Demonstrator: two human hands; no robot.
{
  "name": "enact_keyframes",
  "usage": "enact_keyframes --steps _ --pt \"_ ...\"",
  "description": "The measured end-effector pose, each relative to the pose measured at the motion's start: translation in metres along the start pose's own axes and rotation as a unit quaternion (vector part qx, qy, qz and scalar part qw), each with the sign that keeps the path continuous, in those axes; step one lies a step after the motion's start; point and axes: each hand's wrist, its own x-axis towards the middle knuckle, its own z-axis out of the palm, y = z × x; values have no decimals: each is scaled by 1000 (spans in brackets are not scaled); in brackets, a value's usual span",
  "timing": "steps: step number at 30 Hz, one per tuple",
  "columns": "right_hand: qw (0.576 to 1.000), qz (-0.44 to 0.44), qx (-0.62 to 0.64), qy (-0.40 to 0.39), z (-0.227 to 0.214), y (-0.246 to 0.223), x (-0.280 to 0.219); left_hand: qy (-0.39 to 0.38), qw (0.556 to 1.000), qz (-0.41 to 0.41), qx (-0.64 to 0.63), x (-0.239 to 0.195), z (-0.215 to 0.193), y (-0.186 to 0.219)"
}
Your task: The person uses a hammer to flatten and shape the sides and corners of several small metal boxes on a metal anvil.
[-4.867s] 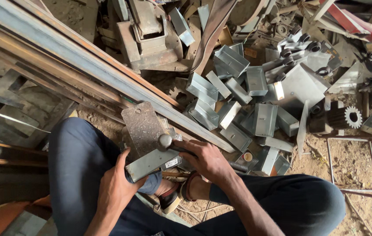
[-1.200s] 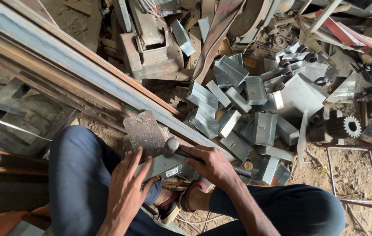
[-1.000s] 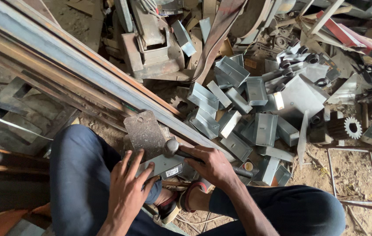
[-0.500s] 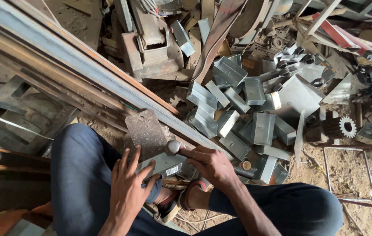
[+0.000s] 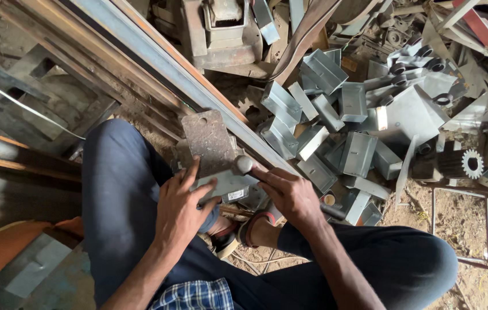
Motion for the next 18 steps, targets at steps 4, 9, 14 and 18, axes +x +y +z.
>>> enact_keyframes --steps 4,9,14,18 --pt "998 -27 4 47 -2 -5 -1 -57 998 -22 -34 4 -3 0" --pt "999 8 38 29 -4 -10 -3 37 984 -31 -173 -7 -3 -13" --pt "993 -11 86 75 -1 -8 -3 -25 956 -169 -239 -4 4 -20" --pt "988 -23 116 99 4 -19 -6 -25 962 -157 -221 -3 6 -21"
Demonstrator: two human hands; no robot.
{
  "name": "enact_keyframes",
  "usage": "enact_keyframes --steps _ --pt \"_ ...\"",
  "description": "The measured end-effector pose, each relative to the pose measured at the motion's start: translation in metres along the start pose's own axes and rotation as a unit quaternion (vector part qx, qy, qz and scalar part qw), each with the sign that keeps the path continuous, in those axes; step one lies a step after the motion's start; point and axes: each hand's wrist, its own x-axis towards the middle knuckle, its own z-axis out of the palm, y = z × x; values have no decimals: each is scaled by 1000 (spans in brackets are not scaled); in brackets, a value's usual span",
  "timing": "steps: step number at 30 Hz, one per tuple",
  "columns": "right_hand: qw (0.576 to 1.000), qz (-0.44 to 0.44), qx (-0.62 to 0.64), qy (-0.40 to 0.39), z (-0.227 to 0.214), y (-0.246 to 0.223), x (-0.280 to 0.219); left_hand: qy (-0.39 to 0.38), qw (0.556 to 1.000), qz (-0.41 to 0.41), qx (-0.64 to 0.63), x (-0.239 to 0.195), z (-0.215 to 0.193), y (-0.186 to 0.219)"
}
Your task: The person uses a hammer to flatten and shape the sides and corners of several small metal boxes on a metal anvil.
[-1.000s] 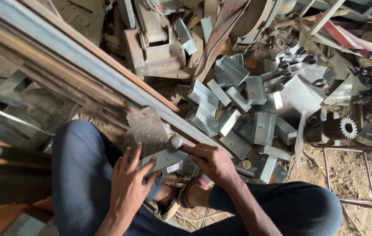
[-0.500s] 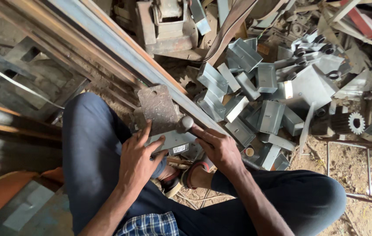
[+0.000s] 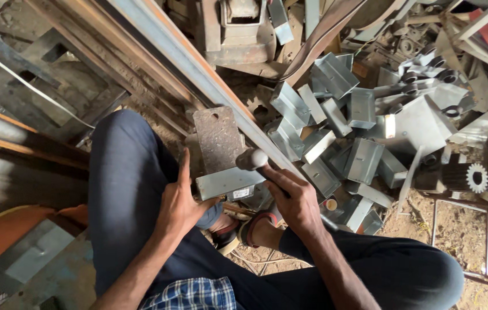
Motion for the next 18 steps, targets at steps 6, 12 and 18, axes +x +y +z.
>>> enact_keyframes --steps 6,12,18 --pt "993 -20 -104 -50 0 -10 11 1 1000 14 -5 2 3 1" --pt "997 5 -71 -10 3 -10 8 0 1000 1 14 3 6 2" --pt "989 -34 -129 -62 7 -15 5 -16 1000 -6 18 4 3 8"
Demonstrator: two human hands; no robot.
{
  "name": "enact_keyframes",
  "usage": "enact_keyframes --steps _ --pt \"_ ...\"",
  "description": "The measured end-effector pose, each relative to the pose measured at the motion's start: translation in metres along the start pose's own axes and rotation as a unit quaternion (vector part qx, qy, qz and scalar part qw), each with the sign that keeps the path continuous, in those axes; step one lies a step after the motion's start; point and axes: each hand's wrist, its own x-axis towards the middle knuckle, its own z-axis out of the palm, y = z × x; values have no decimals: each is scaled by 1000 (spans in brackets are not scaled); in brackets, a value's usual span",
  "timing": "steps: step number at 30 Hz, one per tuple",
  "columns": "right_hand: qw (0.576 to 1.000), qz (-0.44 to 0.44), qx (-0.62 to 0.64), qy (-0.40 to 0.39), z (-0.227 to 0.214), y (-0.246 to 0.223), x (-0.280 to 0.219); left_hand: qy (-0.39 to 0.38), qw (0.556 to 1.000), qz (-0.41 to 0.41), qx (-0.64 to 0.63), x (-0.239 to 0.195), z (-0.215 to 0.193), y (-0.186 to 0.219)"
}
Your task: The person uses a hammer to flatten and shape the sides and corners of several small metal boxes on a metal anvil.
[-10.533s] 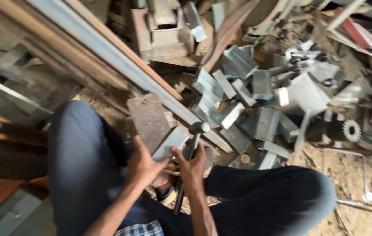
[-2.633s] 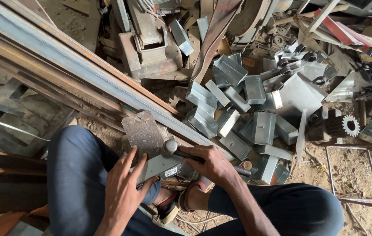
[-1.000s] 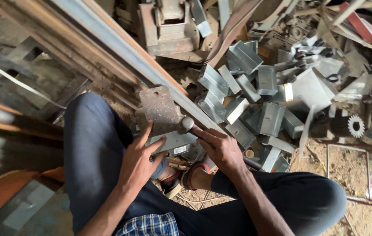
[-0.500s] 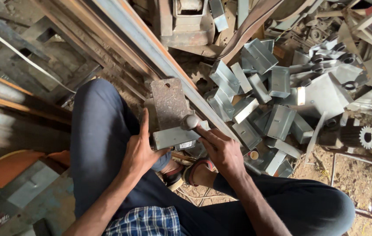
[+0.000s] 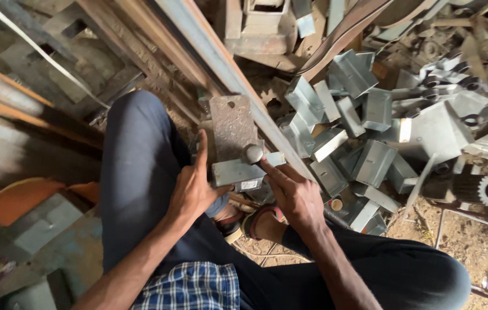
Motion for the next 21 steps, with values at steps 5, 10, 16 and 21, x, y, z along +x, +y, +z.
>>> enact_keyframes --steps 5,10,16,21 --pt "1000 -10 14 26 1 0 -3 15 1000 4 -21 0 1 1" --pt "999 -19 27 9 12 -4 -6 -5 1000 -17 3 2 5 0" --pt "998 -31 31 43 5 -7 3 22 999 29 -30 8 5 0" --pt "999 -14 32 9 13 -8 4 28 999 23 -28 7 4 1"
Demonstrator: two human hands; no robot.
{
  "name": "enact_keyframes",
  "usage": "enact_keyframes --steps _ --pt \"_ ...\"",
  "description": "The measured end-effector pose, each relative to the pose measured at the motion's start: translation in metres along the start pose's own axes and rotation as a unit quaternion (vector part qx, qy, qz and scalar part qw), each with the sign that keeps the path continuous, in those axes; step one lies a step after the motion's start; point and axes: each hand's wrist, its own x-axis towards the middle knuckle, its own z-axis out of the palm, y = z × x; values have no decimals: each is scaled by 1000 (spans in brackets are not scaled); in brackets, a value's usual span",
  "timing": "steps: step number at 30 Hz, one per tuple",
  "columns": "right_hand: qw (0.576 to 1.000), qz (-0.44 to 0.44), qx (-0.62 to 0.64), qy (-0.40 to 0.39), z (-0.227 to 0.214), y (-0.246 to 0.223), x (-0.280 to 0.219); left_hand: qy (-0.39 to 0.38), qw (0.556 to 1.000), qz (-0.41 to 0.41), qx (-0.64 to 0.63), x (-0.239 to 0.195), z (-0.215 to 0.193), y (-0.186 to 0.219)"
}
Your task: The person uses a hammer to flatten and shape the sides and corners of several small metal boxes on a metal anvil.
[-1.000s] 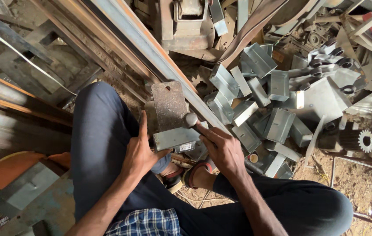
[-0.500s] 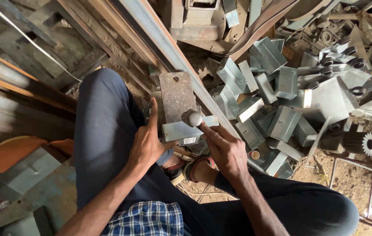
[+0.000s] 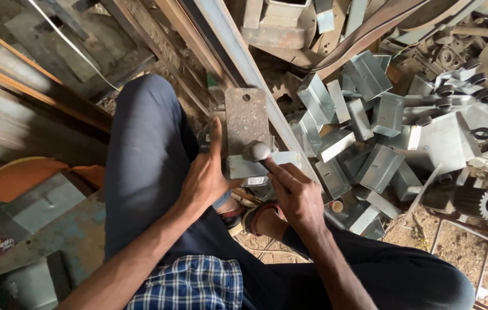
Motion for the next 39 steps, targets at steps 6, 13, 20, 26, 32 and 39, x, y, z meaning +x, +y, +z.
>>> enact_keyframes --steps 6,13,20,26,32,39 --pt "999 -35 24 27 7 13 -3 -13 1000 -11 -20 5 7 -12" --pt "999 -49 -12 8 17 13 -2 -4 1000 -5 -27 3 10 -16" --pt "997 -69 -13 -22 16 6 4 -35 996 -86 0 3 4 1" --pt "996 -47 40 -69 12 15 3 -57 986 -144 64 4 2 8" --pt "986 -46 127 -95 3 20 3 -37 992 -116 25 4 3 10" --pt "984 -50 119 -120 -5 18 6 -49 995 -83 29 7 3 7"
